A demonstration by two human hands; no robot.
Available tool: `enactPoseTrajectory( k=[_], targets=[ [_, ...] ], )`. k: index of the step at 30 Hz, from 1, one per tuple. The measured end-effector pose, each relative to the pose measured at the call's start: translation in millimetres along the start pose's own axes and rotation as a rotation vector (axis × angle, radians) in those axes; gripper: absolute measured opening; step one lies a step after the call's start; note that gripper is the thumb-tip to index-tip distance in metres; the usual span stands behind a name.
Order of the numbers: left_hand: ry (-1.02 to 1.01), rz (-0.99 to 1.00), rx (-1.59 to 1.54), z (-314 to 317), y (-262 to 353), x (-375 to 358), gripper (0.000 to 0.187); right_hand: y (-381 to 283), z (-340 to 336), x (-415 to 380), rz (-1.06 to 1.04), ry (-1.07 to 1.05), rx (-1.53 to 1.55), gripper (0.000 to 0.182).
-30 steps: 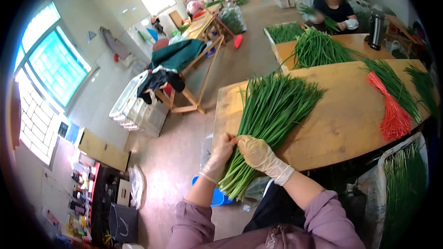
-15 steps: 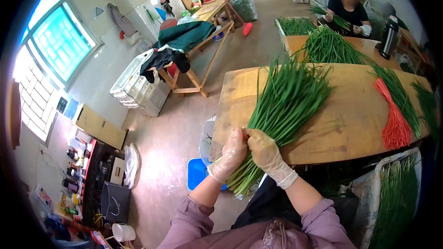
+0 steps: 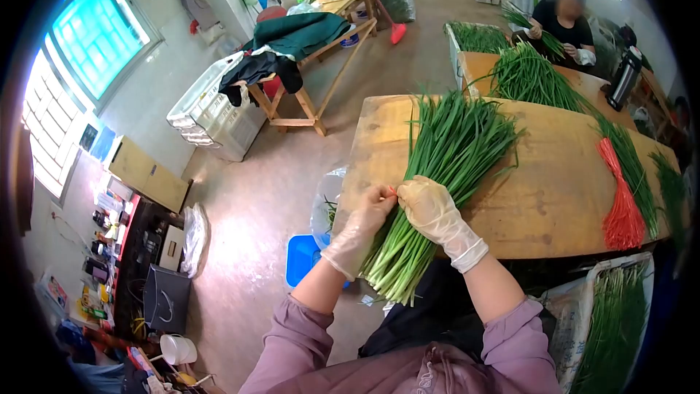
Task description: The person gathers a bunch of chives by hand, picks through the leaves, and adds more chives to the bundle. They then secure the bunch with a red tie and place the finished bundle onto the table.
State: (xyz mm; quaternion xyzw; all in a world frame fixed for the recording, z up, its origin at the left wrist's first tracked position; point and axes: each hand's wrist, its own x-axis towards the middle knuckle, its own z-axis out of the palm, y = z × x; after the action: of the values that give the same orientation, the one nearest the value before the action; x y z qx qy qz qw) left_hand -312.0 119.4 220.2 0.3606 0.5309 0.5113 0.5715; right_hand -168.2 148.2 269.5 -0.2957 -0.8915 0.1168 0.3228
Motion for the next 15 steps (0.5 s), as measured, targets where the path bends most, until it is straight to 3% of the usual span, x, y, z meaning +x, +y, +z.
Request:
enactPoseTrajectory(
  k=[4, 12, 15],
  targets=[
    [-0.041, -0.136, -0.409, -11.1, -0.2, -4.8, 0.008, 3.9, 3.9, 12.1, -0.014, -0.149, -0.088, 0.009],
    [-0.047, -0.155, -0.578, -18.6, -15.4, -0.7, 0.007, 20.0, -2.1, 32.6, 0.042, -0.547, -0.047, 0.020],
    [-0.067, -0.117, -0.564, -17.7, -16.8, -0.8, 0.007, 21.2, -2.7, 34.0, 0.028, -0.557, -0.051, 0.021]
  ],
)
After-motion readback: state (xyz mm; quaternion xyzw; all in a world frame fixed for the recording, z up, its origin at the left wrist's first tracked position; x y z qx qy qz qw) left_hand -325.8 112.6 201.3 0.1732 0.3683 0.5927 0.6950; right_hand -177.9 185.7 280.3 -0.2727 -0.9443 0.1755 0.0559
